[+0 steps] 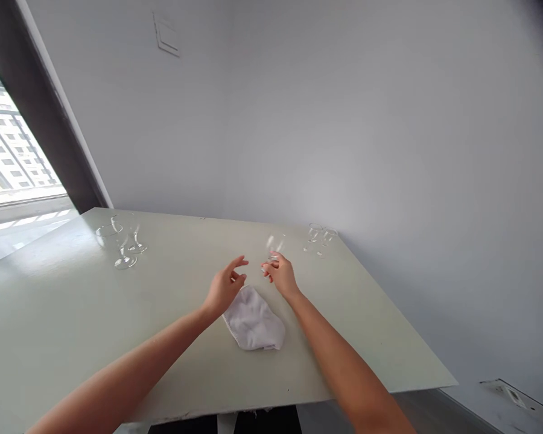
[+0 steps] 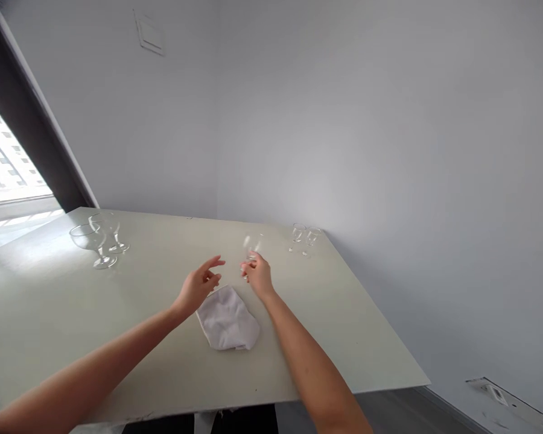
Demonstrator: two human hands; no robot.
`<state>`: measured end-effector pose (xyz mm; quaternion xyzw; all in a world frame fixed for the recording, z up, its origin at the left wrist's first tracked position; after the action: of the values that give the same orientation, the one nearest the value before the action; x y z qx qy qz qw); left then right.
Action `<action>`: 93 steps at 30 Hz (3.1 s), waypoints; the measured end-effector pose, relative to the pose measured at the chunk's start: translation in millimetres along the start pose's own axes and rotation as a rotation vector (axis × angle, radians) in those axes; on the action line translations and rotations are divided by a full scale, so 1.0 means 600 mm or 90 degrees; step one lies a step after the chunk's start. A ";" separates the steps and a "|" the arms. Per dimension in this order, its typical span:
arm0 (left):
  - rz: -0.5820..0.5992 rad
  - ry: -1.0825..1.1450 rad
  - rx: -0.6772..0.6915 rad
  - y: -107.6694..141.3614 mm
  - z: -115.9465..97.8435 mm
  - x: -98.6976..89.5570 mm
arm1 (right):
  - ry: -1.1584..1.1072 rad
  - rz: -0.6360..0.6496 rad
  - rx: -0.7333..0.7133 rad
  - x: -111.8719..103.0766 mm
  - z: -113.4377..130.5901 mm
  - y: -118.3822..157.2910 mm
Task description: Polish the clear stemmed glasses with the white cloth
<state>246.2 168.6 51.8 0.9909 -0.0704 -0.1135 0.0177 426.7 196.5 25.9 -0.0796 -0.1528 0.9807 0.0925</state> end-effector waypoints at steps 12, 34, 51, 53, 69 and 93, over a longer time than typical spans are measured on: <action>-0.165 0.171 -0.085 -0.005 0.027 -0.112 | 0.471 0.249 -0.194 0.052 0.102 0.065; -0.273 0.038 -0.076 -0.007 0.058 -0.150 | -0.492 -0.074 0.155 0.013 0.071 0.090; 0.283 0.247 -0.027 0.052 0.027 0.007 | -0.513 -0.201 0.102 0.035 0.045 0.077; 0.240 0.238 -0.025 0.047 0.033 0.002 | -0.521 -0.189 0.106 0.043 0.047 0.078; 0.197 0.034 -0.003 0.051 0.039 0.002 | -0.468 -0.285 0.030 -0.008 0.088 0.089; -0.154 -0.580 0.429 0.048 0.020 -0.018 | -0.220 0.364 0.100 0.111 0.086 0.146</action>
<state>229.3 141.6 44.1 0.7939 0.0105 -0.5015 -0.3437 338.6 113.7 38.5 0.0559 -0.0616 0.9747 -0.2073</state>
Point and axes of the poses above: each hand's wrist, its own y-axis away from the middle knuckle, its own x-axis out of the palm, z = x × y, the point moved 6 cm from there along -y, towards the middle knuckle, and after that the axes turned 13 degrees about -x, right-handed, at the moved point
